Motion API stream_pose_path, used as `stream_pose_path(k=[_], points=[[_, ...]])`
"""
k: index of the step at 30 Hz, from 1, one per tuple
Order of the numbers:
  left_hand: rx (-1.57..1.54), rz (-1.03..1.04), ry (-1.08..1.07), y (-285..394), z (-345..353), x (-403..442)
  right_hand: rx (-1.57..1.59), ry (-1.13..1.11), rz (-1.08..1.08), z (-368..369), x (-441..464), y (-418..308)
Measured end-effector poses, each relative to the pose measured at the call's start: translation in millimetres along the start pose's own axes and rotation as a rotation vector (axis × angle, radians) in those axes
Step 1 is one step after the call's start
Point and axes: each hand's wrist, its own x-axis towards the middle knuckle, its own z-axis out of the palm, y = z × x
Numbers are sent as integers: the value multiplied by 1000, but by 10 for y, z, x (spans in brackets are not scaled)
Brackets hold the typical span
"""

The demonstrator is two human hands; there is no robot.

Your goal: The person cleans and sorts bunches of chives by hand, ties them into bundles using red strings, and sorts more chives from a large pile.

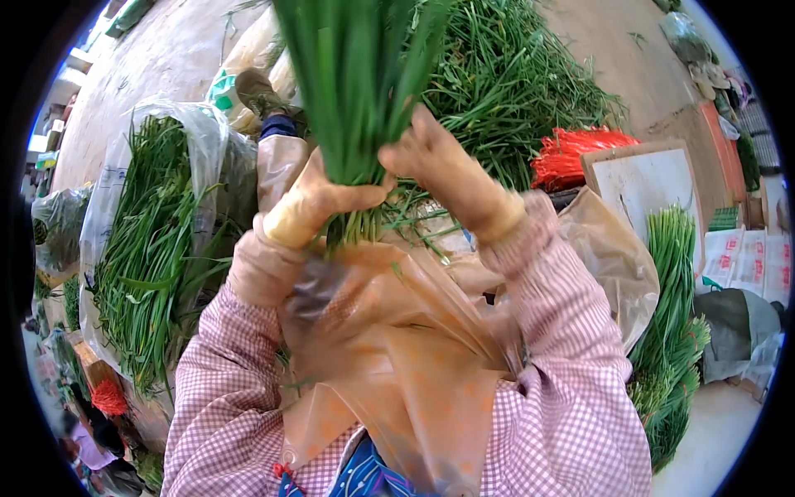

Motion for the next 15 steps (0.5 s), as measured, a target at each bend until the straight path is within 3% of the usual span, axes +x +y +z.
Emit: stream_pose_path(k=[2,4,6,7,8,10,12,13,14,15], points=[[151,63,10,-5,58,207,41,29,-54,-48,282,-70],[58,102,1,-59,-13,414,71,147,-110,16,360,-147],[169,136,22,-108,-47,499,-171,205,-160,-40,353,-163],[217,54,11,-211,-83,536,-143,268,-140,-64,322,-62],[263,-24,-4,-373,-121,581,-145,265,-128,-120,291,95],[306,174,-84,-838,-205,674,-286,288,-225,-303,187,542],[761,327,-194,-1702,-437,714,-451,350,32,-519,5,1157],[829,302,-182,-2031,-476,643,-591,355,55,-675,-92,1540],[630,164,-43,-2098,-363,463,-726,356,76,-761,-144,1791],[406,61,114,-2171,-249,280,-31,332,41,-702,-159,1824]])
